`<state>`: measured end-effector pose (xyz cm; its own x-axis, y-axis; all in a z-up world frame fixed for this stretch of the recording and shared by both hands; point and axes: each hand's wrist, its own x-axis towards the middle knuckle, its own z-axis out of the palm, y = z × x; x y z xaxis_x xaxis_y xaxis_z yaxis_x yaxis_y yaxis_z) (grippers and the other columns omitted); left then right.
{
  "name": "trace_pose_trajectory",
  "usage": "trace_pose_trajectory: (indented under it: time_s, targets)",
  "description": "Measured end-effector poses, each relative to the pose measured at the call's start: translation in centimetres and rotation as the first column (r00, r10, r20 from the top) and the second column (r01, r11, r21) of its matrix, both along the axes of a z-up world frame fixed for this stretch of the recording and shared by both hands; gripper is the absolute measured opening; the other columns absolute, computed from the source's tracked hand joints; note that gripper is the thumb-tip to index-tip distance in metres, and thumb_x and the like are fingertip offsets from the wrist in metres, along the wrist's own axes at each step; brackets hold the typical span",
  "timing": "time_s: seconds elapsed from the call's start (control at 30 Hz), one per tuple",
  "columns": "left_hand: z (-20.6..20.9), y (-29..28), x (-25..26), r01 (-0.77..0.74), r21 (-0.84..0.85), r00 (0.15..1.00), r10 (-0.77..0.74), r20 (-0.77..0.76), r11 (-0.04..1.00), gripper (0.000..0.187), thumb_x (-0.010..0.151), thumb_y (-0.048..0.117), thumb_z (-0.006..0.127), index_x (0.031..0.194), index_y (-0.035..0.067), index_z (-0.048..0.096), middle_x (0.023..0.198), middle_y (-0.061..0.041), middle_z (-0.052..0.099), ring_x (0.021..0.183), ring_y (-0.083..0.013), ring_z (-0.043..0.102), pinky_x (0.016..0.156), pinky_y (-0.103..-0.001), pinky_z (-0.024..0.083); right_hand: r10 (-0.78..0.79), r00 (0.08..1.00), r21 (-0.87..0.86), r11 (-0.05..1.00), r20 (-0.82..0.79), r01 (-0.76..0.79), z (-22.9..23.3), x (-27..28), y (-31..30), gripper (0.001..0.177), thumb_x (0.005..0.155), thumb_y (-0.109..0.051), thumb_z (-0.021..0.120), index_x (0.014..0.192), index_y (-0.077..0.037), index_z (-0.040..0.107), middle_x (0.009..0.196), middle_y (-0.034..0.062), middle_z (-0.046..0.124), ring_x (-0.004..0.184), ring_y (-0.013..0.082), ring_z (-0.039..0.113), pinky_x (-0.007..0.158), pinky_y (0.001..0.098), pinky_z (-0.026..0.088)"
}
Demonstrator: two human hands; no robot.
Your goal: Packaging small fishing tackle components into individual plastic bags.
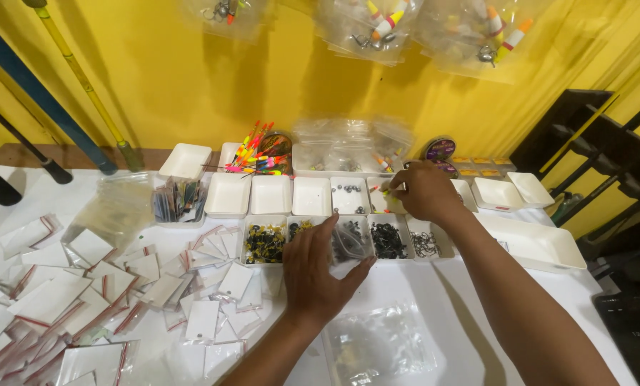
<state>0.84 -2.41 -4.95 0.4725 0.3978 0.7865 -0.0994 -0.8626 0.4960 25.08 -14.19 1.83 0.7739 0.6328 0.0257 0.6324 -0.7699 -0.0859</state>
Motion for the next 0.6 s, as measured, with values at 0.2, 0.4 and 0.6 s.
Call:
trace_pose_trajectory:
  time_s: [0.2, 0.4, 0.6]
  targets:
    - [-0.3, 0.0, 0.1, -0.001, 0.001, 0.999, 0.001, -0.038, 1.000, 0.075, 0.080, 0.058, 0.079, 0.136, 0.012, 0.058, 0.112, -0.005, 0.068, 0.103, -0.0269, 0.063, 0.092, -0.041, 0.045, -0.049, 0.995, -0.112, 0.992, 0.087, 0.059, -3.0, 2.5, 1.1, 0.030, 0.090, -0.034, 0.063, 0.117, -0.029, 0.076, 0.118, 0.0112, 0.070, 0.108, 0.0360, 0.066, 0.080, 0.0498, 0.057]
    - [-0.2, 0.1, 0.2, -0.016, -0.011, 1.000, 0.015, -0.027, 1.000, 0.074, 0.080, 0.058, 0.078, 0.135, 0.012, 0.060, 0.108, -0.004, 0.068, 0.103, -0.0257, 0.064, 0.092, -0.040, 0.047, -0.103, 0.990, -0.137, 0.984, 0.094, 0.116, -3.6, 1.9, 1.9, 0.036, 0.087, -0.032, 0.054, 0.113, -0.036, 0.079, 0.107, 0.0054, 0.075, 0.096, 0.0345, 0.070, 0.072, 0.0483, 0.058]
    - [-0.2, 0.0, 0.2, -0.007, -0.001, 1.000, 0.007, -0.024, 1.000, 0.073, 0.080, 0.057, 0.078, 0.136, 0.013, 0.059, 0.120, -0.004, 0.069, 0.107, -0.0260, 0.065, 0.094, -0.041, 0.046, -0.134, 0.991, -0.062, 0.989, 0.030, 0.135, -3.3, 1.4, 2.0, 0.027, 0.080, -0.029, 0.057, 0.095, -0.031, 0.079, 0.099, 0.0024, 0.075, 0.090, 0.0314, 0.069, 0.066, 0.0464, 0.054]
